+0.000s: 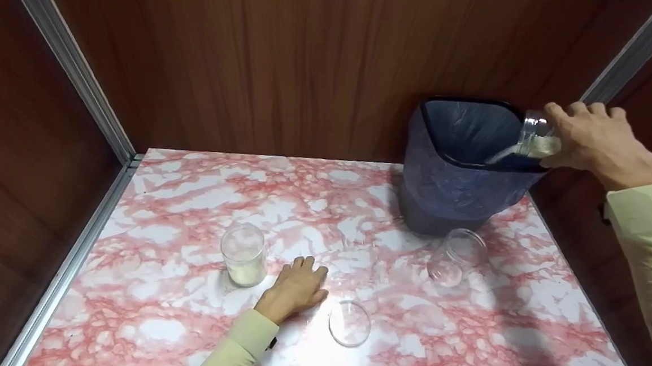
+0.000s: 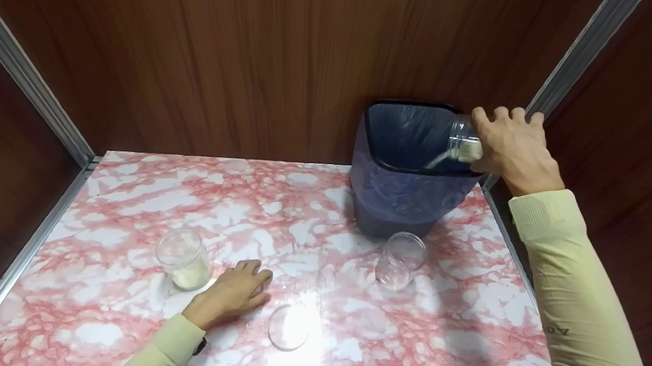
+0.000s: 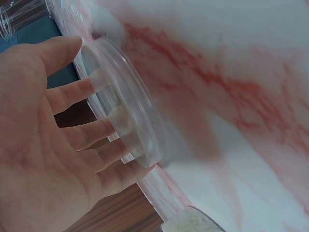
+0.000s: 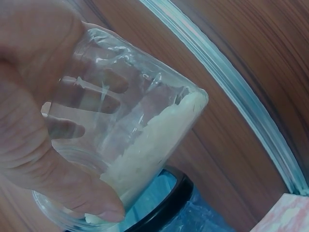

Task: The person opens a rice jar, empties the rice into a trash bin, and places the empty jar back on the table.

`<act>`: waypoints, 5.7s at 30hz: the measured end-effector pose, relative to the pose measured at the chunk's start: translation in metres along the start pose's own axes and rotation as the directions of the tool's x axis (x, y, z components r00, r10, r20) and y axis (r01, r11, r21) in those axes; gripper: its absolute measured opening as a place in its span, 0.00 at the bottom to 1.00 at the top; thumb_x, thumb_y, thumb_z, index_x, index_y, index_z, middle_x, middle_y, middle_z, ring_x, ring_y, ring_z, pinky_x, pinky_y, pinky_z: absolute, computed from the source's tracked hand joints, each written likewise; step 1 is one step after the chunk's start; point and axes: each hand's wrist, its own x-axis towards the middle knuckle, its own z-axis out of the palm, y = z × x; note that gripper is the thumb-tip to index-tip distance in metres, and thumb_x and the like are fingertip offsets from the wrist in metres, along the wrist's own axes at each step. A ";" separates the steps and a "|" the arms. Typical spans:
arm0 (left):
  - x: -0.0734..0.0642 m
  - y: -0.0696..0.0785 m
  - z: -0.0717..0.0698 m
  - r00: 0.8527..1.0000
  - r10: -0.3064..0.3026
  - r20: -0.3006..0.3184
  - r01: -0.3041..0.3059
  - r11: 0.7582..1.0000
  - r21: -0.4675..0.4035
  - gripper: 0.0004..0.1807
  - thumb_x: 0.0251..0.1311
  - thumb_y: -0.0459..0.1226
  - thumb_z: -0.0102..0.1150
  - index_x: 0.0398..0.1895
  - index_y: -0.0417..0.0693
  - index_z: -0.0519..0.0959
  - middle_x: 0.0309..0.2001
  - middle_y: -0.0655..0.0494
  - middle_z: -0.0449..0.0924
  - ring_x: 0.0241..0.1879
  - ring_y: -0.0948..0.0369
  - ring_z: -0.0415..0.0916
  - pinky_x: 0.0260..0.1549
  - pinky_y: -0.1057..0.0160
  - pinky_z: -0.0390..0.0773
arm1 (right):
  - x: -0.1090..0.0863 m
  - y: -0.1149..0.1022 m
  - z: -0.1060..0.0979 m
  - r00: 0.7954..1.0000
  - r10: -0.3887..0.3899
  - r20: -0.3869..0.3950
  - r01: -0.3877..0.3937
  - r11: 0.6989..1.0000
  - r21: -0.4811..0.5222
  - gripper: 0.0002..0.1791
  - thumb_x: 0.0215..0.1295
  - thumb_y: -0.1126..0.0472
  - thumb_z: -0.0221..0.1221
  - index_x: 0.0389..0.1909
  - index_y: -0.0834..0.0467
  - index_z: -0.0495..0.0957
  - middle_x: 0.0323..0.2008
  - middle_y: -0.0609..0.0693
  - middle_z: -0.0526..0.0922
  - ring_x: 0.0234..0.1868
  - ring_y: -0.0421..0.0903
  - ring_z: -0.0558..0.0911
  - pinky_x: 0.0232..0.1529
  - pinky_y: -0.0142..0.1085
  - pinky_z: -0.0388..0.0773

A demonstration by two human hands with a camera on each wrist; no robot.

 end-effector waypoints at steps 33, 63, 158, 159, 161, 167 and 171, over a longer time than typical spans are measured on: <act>-0.002 0.001 -0.002 1.000 0.017 0.001 -0.017 1.000 -0.013 0.20 0.64 0.51 0.57 0.52 0.49 0.75 0.53 0.42 0.74 0.56 0.43 0.70 0.46 0.43 0.76 | -0.007 0.002 -0.002 0.999 -0.027 -0.021 0.026 0.999 -0.020 0.46 0.42 0.55 0.73 0.61 0.62 0.60 0.45 0.74 0.71 0.43 0.75 0.68 0.40 0.66 0.61; -0.002 0.002 -0.004 1.000 0.008 -0.012 -0.008 1.000 0.013 0.21 0.63 0.52 0.59 0.52 0.49 0.76 0.52 0.43 0.75 0.54 0.45 0.71 0.44 0.45 0.77 | -0.006 -0.004 0.001 0.992 -0.101 -0.079 0.094 0.991 -0.092 0.46 0.37 0.58 0.75 0.59 0.63 0.62 0.45 0.75 0.72 0.44 0.76 0.68 0.42 0.72 0.60; -0.001 0.004 0.001 0.999 0.011 -0.037 -0.010 1.000 0.005 0.22 0.63 0.52 0.57 0.56 0.53 0.75 0.53 0.44 0.74 0.59 0.44 0.69 0.50 0.43 0.74 | 0.001 -0.035 0.021 0.921 -0.281 -0.269 0.191 0.929 -0.317 0.31 0.50 0.73 0.60 0.59 0.61 0.67 0.50 0.74 0.70 0.55 0.76 0.65 0.63 0.76 0.44; -0.001 0.004 0.002 0.999 0.013 -0.042 -0.012 1.000 0.006 0.21 0.63 0.52 0.57 0.55 0.53 0.75 0.53 0.44 0.74 0.59 0.44 0.69 0.50 0.43 0.74 | -0.002 -0.035 0.020 0.921 -0.257 -0.294 0.174 0.944 -0.280 0.32 0.49 0.73 0.61 0.59 0.62 0.66 0.50 0.74 0.69 0.54 0.76 0.65 0.63 0.77 0.44; -0.002 0.003 0.001 0.999 0.011 -0.041 -0.011 1.000 -0.003 0.21 0.64 0.52 0.57 0.56 0.53 0.75 0.54 0.44 0.74 0.60 0.44 0.69 0.51 0.43 0.73 | -0.008 -0.033 0.018 0.921 -0.204 -0.331 0.138 0.968 -0.210 0.37 0.45 0.69 0.66 0.59 0.63 0.64 0.48 0.75 0.69 0.52 0.77 0.65 0.63 0.77 0.43; -0.003 0.000 -0.001 1.000 0.002 -0.008 -0.003 0.999 -0.042 0.23 0.66 0.52 0.55 0.59 0.53 0.73 0.59 0.43 0.72 0.64 0.43 0.66 0.59 0.41 0.71 | -0.023 -0.026 0.018 0.910 -0.078 -0.407 0.065 0.997 -0.045 0.51 0.34 0.55 0.77 0.60 0.65 0.60 0.49 0.75 0.71 0.47 0.78 0.68 0.60 0.74 0.49; -0.006 -0.003 -0.002 1.000 -0.005 0.006 0.005 0.997 -0.078 0.22 0.67 0.52 0.54 0.59 0.53 0.73 0.62 0.43 0.70 0.67 0.43 0.64 0.61 0.40 0.69 | -0.030 -0.027 0.024 0.898 -0.031 -0.438 0.063 0.996 0.058 0.54 0.34 0.52 0.78 0.62 0.64 0.60 0.52 0.76 0.71 0.48 0.77 0.68 0.56 0.70 0.56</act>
